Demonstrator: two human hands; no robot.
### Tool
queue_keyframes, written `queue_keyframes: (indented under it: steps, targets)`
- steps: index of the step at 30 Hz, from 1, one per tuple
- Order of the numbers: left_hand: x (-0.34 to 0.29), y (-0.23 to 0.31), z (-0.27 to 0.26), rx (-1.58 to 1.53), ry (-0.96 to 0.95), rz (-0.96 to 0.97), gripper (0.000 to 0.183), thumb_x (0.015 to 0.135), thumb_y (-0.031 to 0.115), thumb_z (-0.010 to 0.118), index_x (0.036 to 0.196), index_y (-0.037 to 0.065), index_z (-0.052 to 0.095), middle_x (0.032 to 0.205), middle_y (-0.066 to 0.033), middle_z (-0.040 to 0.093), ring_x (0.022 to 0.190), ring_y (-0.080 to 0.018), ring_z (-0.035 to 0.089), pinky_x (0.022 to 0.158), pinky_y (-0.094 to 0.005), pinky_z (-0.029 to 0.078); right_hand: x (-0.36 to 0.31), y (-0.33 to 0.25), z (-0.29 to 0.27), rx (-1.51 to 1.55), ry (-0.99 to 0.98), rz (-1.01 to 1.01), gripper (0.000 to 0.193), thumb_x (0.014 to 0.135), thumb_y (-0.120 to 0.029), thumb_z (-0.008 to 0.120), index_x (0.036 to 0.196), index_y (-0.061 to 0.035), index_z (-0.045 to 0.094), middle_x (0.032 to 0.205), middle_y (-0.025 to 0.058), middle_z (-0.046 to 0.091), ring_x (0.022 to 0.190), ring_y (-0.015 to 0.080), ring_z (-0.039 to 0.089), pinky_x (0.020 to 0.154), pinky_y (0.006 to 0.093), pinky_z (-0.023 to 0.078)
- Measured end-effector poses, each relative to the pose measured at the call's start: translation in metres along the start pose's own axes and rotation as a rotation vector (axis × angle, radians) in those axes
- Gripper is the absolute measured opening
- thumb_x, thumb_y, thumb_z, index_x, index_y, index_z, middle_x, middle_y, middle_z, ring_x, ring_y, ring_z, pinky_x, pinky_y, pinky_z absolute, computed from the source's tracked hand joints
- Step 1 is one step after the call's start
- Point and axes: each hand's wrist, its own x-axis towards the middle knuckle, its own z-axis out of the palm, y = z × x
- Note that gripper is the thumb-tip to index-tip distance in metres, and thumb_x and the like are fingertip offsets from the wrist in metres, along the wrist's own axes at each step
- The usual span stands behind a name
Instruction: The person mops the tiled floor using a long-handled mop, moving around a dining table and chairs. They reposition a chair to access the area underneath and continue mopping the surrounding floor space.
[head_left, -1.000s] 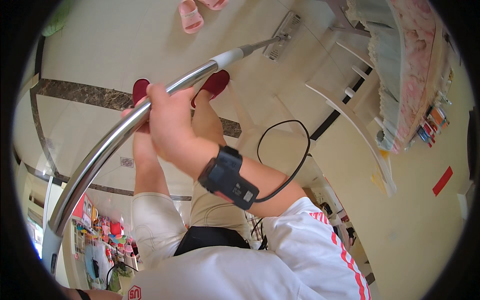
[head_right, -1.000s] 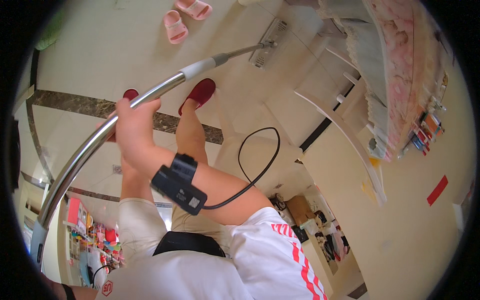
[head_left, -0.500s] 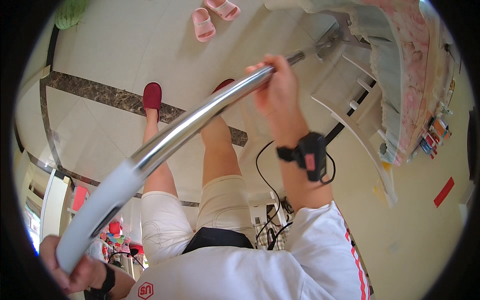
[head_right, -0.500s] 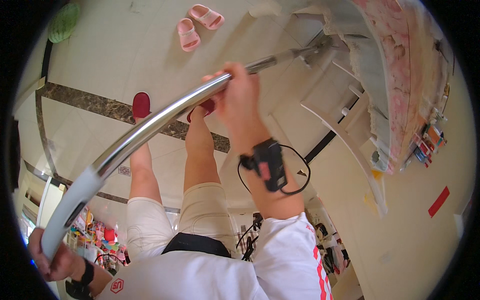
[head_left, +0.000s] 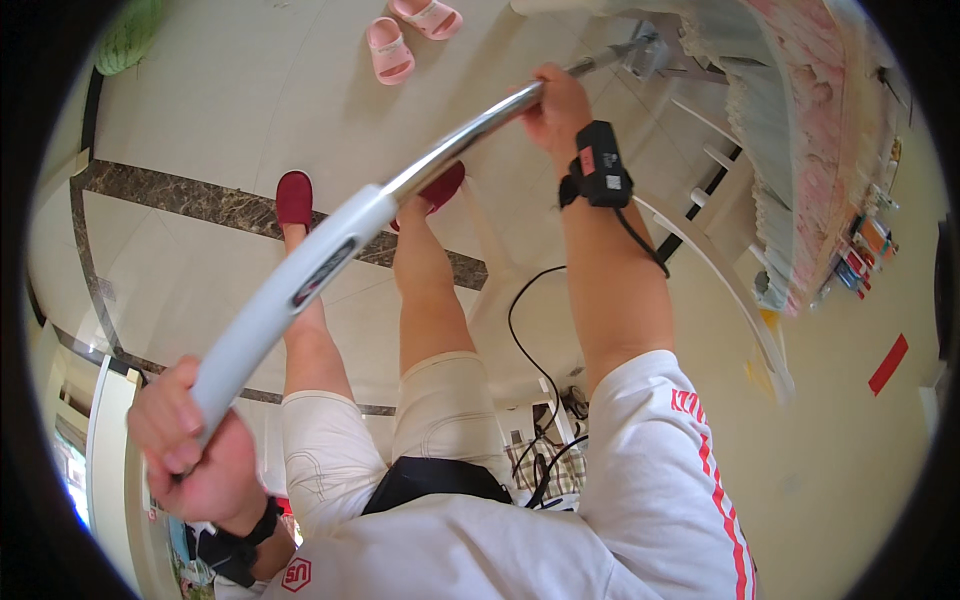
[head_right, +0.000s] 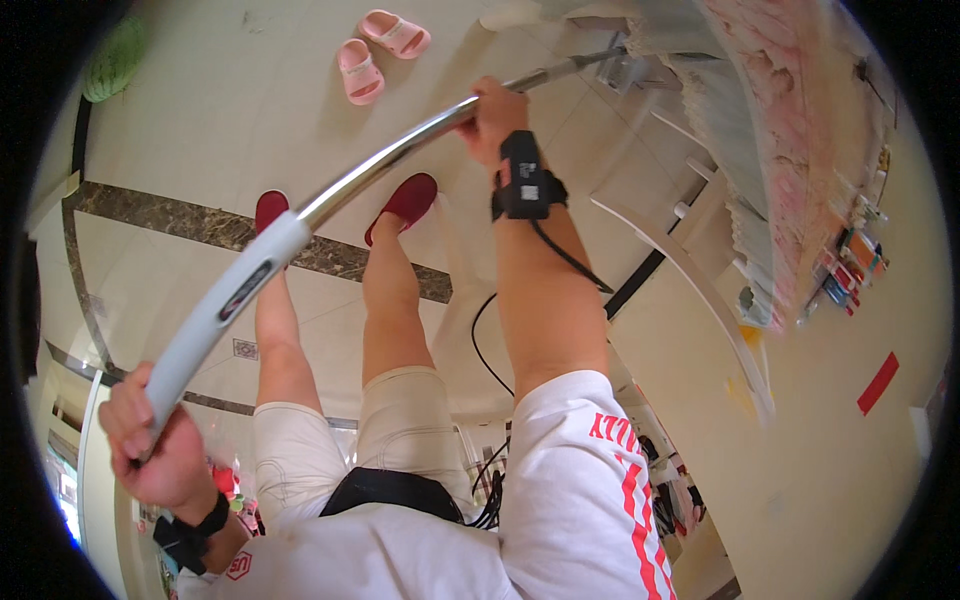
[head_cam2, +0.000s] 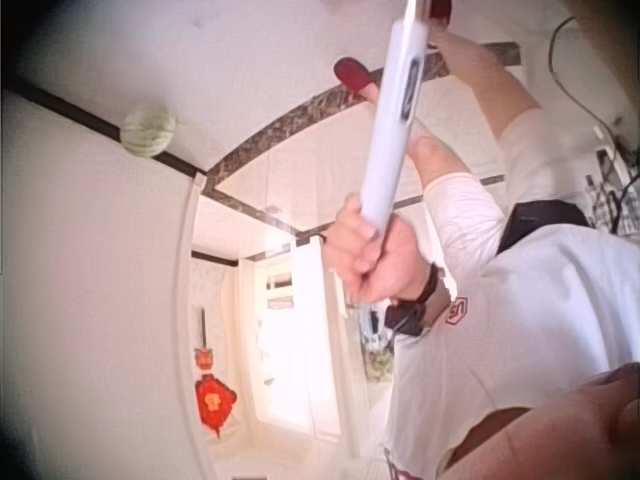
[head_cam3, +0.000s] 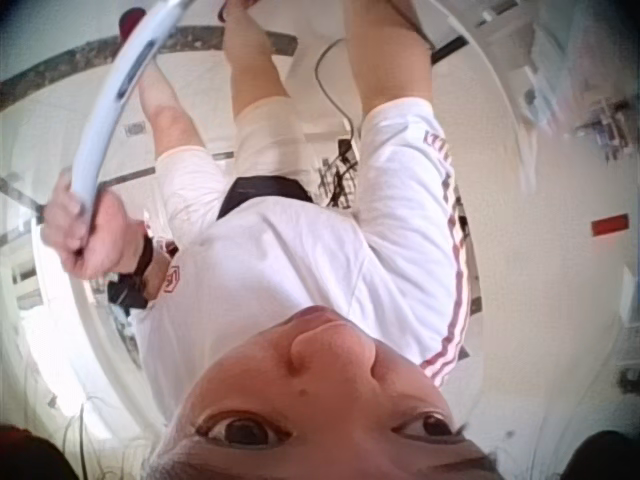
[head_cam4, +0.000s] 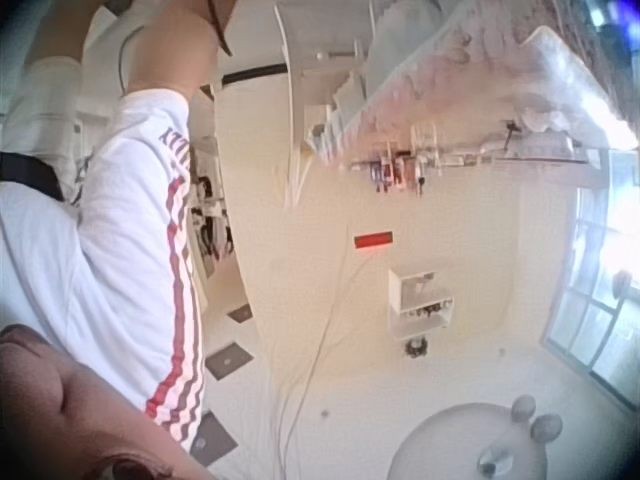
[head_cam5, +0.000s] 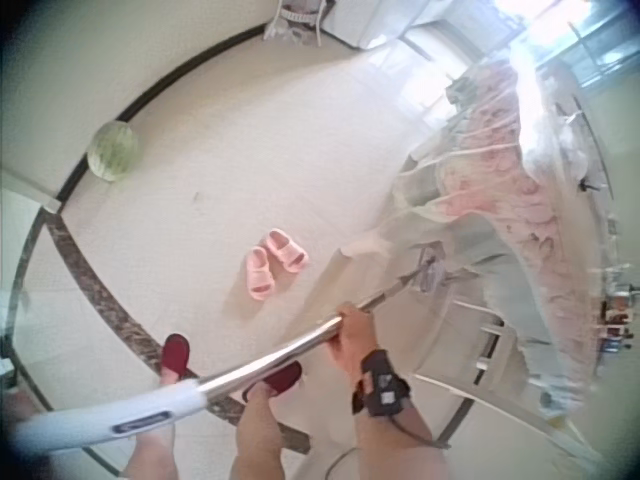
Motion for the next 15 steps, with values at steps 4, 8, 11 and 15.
queue_keyframes:
  steps: [4, 8, 11, 15]
  targets:
    - [-0.014, 0.056, -0.019, -0.144, 0.113, -0.034, 0.028, 0.071, 0.010, 0.054, 0.060, 0.016, 0.030, 0.060, 0.0032, 0.032, 0.069, -0.0134, 0.036, 0.096, -0.0316, 0.028, -0.045, 0.018, 0.038, -0.011, 0.050, 0.136, 0.012, 0.082, -0.009, 0.050, 0.081, -0.0002, 0.042, 0.071, 0.0113, 0.047, 0.067, 0.0281, 0.060, 0.057, 0.0410, 0.056]
    - [-0.025, 0.114, -0.048, -0.187, 0.199, -0.081, 0.028, 0.067, 0.004, 0.052, 0.061, 0.016, 0.028, 0.061, 0.0013, 0.029, 0.067, -0.0136, 0.033, 0.099, -0.0303, 0.026, -0.092, 0.053, 0.085, 0.002, 0.129, 0.195, 0.027, 0.080, -0.004, 0.046, 0.099, -0.0017, 0.027, 0.082, 0.0152, 0.046, 0.062, 0.0293, 0.059, 0.054, 0.0444, 0.057]
    - [-0.041, 0.165, -0.073, -0.162, 0.319, -0.007, 0.028, 0.062, 0.000, 0.050, 0.061, 0.015, 0.027, 0.061, -0.0001, 0.027, 0.065, -0.0144, 0.031, 0.092, -0.0302, 0.030, -0.136, 0.076, 0.124, -0.035, 0.148, 0.245, 0.033, 0.080, -0.005, 0.047, 0.103, -0.0013, 0.023, 0.085, 0.0170, 0.046, 0.061, 0.0276, 0.060, 0.050, 0.0421, 0.056]
    - [-0.074, 0.246, -0.093, -0.066, 0.466, 0.052, 0.026, 0.062, 0.000, 0.045, 0.059, 0.014, 0.023, 0.059, -0.0020, 0.025, 0.061, -0.0148, 0.028, 0.083, -0.0309, 0.032, -0.205, 0.094, 0.162, -0.003, 0.001, 0.404, 0.047, 0.081, -0.009, 0.049, 0.112, -0.0012, 0.014, 0.091, 0.0196, 0.046, 0.062, 0.0269, 0.061, 0.049, 0.0417, 0.057]
